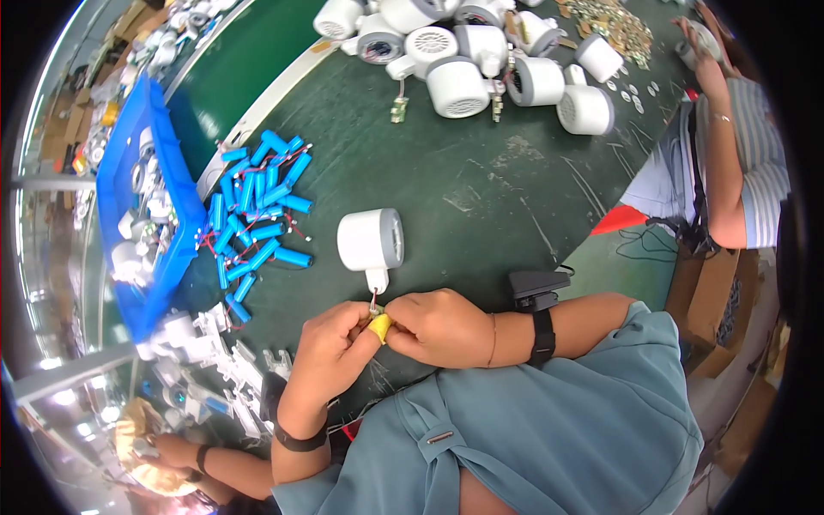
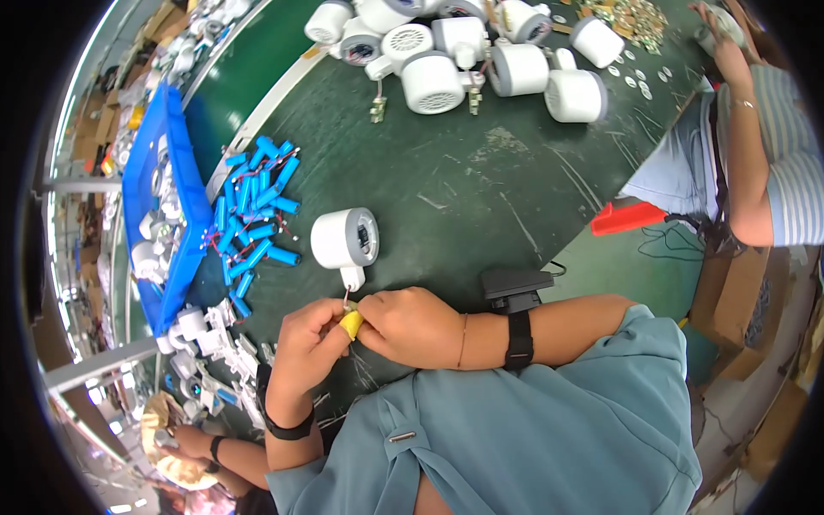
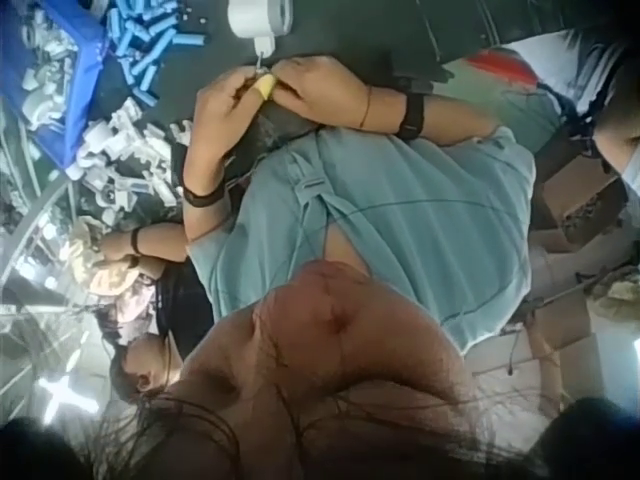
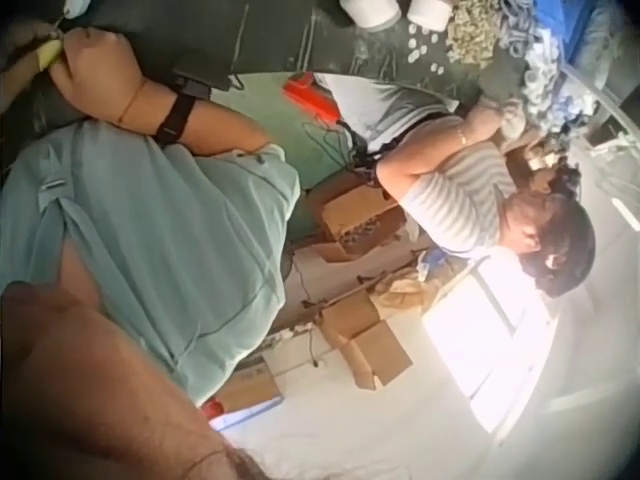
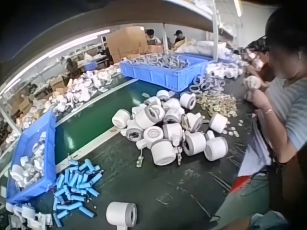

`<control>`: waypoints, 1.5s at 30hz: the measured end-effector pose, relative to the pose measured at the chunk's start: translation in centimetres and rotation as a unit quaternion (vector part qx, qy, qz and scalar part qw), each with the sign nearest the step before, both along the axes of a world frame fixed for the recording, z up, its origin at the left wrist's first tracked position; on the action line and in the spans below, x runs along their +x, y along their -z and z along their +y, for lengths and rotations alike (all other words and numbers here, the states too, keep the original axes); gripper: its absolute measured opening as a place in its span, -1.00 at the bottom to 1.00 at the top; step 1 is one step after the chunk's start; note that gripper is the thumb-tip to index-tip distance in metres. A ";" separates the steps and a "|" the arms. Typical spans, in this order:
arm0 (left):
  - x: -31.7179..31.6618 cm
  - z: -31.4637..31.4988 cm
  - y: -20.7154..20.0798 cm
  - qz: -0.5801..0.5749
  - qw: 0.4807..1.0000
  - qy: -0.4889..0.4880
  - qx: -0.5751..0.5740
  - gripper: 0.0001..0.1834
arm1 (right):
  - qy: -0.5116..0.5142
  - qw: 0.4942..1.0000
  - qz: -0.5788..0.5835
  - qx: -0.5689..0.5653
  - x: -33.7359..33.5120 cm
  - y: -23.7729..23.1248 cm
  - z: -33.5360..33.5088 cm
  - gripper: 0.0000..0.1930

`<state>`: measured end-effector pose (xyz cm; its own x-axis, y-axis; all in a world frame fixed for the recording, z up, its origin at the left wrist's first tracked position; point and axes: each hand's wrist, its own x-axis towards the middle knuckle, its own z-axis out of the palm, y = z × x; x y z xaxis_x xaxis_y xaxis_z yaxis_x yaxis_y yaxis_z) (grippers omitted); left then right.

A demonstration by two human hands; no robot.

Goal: The person assembles electronic devices by connecting a circuit board to a white housing, inserting a blue battery into a plastic base, and fitting the housing onto the base.

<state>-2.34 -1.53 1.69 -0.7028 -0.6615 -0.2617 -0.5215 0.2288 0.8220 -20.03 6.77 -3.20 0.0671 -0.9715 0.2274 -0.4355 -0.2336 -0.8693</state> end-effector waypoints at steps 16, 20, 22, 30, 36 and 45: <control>3.4 2.7 -3.7 -0.032 0.956 -0.230 -0.180 -0.65 | -0.022 0.999 0.023 0.021 -1.8 -0.6 0.0 -0.80; 9.5 4.3 -2.9 -0.138 0.901 -0.280 -0.301 -0.70 | 0.058 0.994 0.087 0.041 -2.9 -3.0 0.6 -0.83; 11.5 6.1 -2.5 -0.182 0.887 -0.270 -0.329 -0.72 | 0.080 0.989 0.113 0.049 -2.9 -3.5 0.5 -0.80; 13.0 10.5 -0.5 -0.245 0.870 -0.247 -0.349 -0.59 | -0.165 0.918 0.318 -0.170 -0.1 -2.6 -1.9 -0.72; 11.6 10.7 1.0 -0.147 0.905 -0.239 -0.318 -0.66 | -0.162 0.947 0.230 -0.159 -1.1 -2.5 -2.6 -0.72; 6.2 8.6 2.4 -0.010 0.945 -0.192 -0.266 -0.29 | -0.206 0.953 0.159 -0.153 1.4 -2.8 -1.8 -0.73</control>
